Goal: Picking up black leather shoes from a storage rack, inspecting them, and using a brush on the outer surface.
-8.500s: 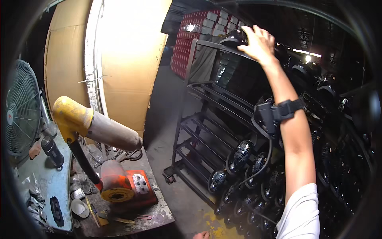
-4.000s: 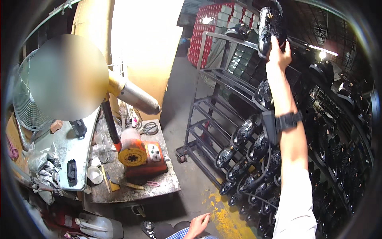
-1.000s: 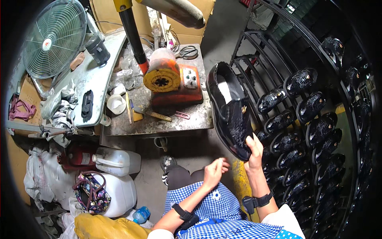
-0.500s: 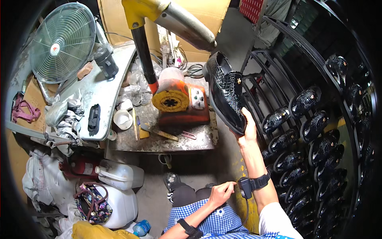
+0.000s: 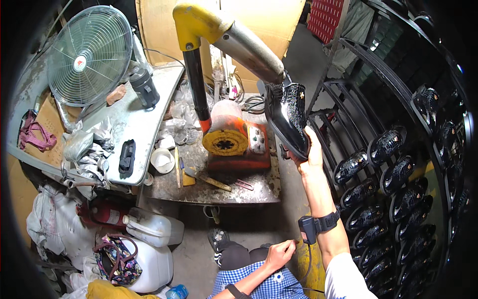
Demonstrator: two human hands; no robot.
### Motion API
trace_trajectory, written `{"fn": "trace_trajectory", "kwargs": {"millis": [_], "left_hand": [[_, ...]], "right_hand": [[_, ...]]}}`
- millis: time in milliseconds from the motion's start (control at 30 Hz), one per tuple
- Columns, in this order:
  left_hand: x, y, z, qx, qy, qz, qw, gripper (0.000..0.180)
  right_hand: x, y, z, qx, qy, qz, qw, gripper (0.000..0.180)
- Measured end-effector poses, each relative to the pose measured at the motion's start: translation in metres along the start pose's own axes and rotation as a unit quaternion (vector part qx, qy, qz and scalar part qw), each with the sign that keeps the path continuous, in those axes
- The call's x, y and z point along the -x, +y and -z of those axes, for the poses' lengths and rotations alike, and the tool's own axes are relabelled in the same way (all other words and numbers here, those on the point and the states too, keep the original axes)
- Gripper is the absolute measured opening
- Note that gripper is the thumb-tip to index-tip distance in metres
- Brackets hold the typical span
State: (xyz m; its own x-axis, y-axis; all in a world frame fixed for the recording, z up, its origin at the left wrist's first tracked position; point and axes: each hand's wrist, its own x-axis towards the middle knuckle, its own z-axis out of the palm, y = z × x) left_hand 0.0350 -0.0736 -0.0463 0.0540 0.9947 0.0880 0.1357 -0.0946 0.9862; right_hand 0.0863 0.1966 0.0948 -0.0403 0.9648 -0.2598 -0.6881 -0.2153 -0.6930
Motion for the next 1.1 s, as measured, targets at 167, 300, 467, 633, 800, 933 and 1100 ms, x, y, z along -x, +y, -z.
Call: {"fn": "trace_trajectory", "kwargs": {"millis": [167,300,467,633,800,933,1100], "left_hand": [[-0.001,0.001,0.003,0.009,-0.023,0.035,0.999,0.02],[-0.001,0.002,0.003,0.019,-0.021,0.05,0.998,0.02],[-0.001,0.001,0.002,0.039,-0.032,0.069,0.996,0.025],[-0.001,0.005,0.004,0.036,-0.04,0.083,0.995,0.026],[-0.001,0.01,0.004,0.045,-0.031,0.091,0.994,0.027],[-0.001,0.011,0.005,0.042,-0.036,0.097,0.994,0.027],[0.001,0.012,0.007,0.055,-0.015,0.1,0.993,0.027]], "right_hand": [[-0.005,-0.002,-0.006,-0.025,-0.016,0.009,1.0,0.024],[0.001,-0.003,-0.002,-0.021,-0.008,0.002,1.0,0.031],[0.015,0.009,0.016,0.135,-0.062,0.179,0.973,0.023],[0.022,0.016,0.023,0.42,0.055,0.392,0.817,0.072],[0.024,-0.003,0.009,0.568,0.116,0.432,0.691,0.077],[0.017,-0.013,0.002,0.603,0.122,0.445,0.65,0.078],[0.024,-0.016,0.048,0.414,0.037,0.419,0.808,0.063]]}}
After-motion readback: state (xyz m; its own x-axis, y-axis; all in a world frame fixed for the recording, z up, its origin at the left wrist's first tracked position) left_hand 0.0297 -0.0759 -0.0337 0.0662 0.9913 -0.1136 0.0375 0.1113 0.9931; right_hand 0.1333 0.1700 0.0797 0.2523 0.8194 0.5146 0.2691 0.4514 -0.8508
